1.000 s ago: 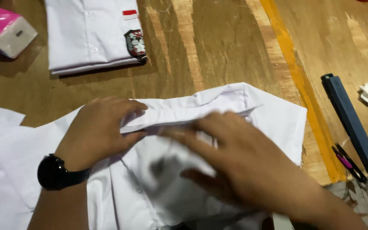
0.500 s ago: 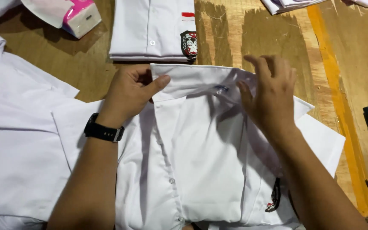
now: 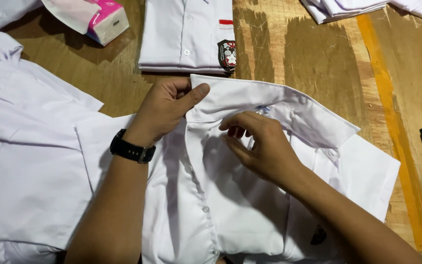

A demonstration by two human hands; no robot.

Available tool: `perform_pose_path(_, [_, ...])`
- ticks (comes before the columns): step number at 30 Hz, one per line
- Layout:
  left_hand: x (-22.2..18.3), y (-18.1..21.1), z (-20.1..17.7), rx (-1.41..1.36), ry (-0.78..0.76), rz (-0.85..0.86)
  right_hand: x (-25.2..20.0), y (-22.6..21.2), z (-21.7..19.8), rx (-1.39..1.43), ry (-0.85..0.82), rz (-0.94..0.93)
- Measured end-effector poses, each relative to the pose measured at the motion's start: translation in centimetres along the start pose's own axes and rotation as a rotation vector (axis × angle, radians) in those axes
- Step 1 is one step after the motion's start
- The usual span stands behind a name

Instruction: Trimming loose threads from a white uniform shirt and folding it neatly on a workbench.

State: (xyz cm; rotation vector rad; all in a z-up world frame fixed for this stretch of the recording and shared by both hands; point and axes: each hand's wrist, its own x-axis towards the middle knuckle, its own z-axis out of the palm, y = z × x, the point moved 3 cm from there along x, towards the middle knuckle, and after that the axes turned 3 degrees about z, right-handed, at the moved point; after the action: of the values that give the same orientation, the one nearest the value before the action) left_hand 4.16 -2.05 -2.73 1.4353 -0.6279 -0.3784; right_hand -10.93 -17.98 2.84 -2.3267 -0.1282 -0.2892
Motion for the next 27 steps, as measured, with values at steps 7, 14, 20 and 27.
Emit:
perform_pose_path(7, [-0.4,2.0,0.8,0.034,-0.008,0.035,0.6,-1.4,0.5,0.040,0.146,-0.083])
perform_pose_path(14, [-0.9,3.0,1.5,0.139,0.038,0.097,1.1,-2.1,1.9,0.032,0.315,-0.208])
perform_pose_path(20, [-0.8,2.4,1.5,0.131,0.039,0.096,0.8,-1.0,1.4,-0.003,0.342,-0.206])
perform_pose_path(27, [-0.7,1.6,0.7,0.135,0.021,0.076,1.5,5.6,-5.7,-0.082,0.472,-0.139])
